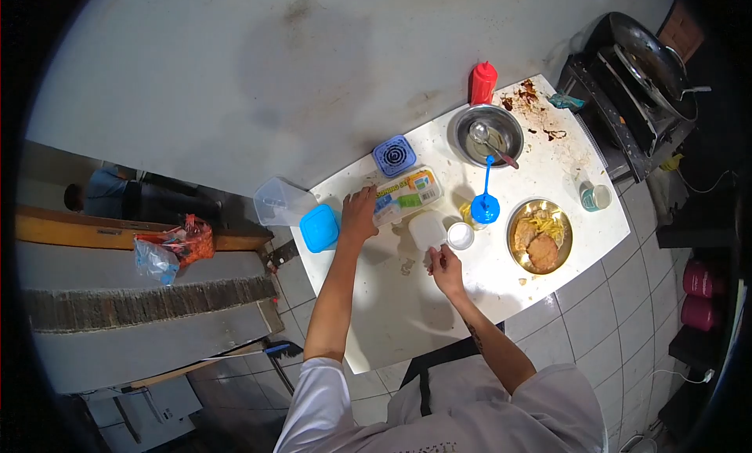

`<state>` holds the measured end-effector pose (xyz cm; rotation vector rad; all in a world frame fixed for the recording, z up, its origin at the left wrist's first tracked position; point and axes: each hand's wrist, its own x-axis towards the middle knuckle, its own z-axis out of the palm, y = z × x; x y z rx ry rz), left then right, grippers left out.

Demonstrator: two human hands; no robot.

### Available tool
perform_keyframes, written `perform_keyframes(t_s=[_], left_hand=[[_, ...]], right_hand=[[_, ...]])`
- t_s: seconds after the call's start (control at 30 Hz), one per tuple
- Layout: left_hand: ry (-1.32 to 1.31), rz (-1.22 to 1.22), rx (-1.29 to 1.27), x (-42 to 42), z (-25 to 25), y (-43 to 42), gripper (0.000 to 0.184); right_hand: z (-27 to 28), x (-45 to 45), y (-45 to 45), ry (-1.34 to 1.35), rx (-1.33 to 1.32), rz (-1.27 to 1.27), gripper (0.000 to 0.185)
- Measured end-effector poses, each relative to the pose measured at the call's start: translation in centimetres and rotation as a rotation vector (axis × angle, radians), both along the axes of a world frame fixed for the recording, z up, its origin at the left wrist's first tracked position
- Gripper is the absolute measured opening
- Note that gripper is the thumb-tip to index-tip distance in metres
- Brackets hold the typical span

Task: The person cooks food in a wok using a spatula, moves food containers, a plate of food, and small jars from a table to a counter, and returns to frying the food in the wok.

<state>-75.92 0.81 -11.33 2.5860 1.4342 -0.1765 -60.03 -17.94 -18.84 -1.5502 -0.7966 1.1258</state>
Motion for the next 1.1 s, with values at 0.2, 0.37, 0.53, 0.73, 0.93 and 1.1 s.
perform_keyframes(t_s=[0.2, 0.37, 0.53, 0.73, 0.93, 1.1], left_hand=[[-0.135, -0.043, -0.007, -1.7, -0.1, -0.7, 0.098], [-0.162, -0.06, -0.014, -2.0, -0.2, -1.8, 0.098], [-0.191, -0.009, -0.059, -2.4, 0.2, -2.8, 0.102], [-0.273, 0.003, -0.022, -3.3, -1.0, -2.9, 0.106], [-0.359, 0.056, -0.039, -3.4, -0.8, -5.2, 0.111], [-0.389, 0.15, 0.01, -4.0, -1.9, -9.6, 0.112]], right_hand=[[0.0, -0.5, 0.6, 0.003, -0.005, -0.029, 0.029], [-0.9, -0.6, 2.2, 0.017, 0.031, -0.011, 0.028], [-3.6, -0.5, 5.8, -0.083, 0.059, 0.077, 0.027], [-3.8, -1.3, 3.6, -0.075, 0.145, 0.087, 0.05], [-1.7, -0.3, -3.5, -0.127, 0.021, 0.238, 0.055], [-3.1, 3.6, -6.2, -0.173, 0.003, 0.271, 0.028]])
